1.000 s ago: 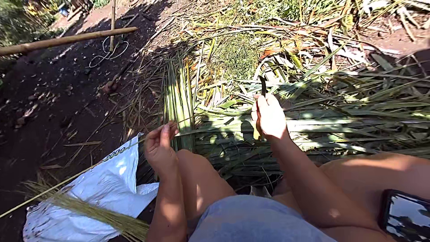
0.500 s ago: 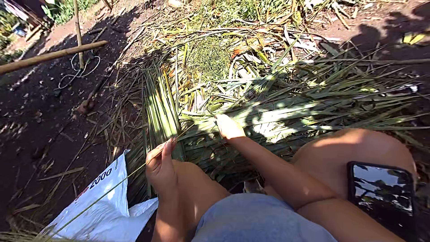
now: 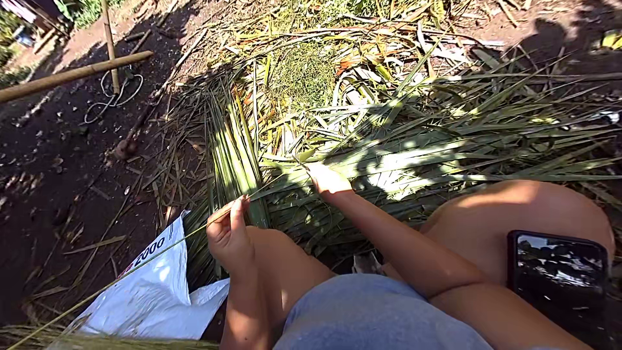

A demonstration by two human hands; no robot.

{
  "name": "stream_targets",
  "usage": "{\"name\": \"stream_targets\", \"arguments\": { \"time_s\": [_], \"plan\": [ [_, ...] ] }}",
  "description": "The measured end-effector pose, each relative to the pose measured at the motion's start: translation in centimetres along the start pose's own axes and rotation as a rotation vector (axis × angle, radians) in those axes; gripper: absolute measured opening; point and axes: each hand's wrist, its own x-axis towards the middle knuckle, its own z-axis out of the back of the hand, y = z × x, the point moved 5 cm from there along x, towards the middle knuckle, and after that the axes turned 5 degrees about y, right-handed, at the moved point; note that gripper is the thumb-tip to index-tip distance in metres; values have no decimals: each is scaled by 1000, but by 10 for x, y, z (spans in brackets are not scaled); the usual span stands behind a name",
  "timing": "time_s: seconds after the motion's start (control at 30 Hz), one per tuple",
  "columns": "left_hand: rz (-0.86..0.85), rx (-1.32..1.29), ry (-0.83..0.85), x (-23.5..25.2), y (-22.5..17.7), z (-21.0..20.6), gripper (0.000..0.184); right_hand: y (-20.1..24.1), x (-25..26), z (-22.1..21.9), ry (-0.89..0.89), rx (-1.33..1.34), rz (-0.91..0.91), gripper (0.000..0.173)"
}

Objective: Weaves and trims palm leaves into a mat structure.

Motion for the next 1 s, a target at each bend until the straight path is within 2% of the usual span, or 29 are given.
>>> {"name": "stream_targets", "arguments": {
  "time_s": [0.1,0.2,0.37,0.57,0.7,0.83,0.93,1.0],
  "plan": [
    [41,3,-12,2,0,-3,13,8,-5,0,-21,-3,82,33],
    [82,-40,43,-5,7,-15,12,21,-12,2,-23,42,126,33],
    [63,-58,108,-8,13,-19,10,35,-22,0,78,63,153,30],
    [46,-37,53,-4,3,-6,11,14,-10,-11,65,59,98,33],
    [20,-39,76,-3,1,4,12,2,0,-17,75,-2,45,31],
    [-60,3,31,7,-14,24,13,-40,19,-26,63,-24,-138,36],
    [-128,22,-108,20,-41,49,14,-104,37,-34,113,14,-346,34],
    [-143,60,-180,30,-62,63,16,-139,44,-33,108,148,-451,42]
  ]
}}
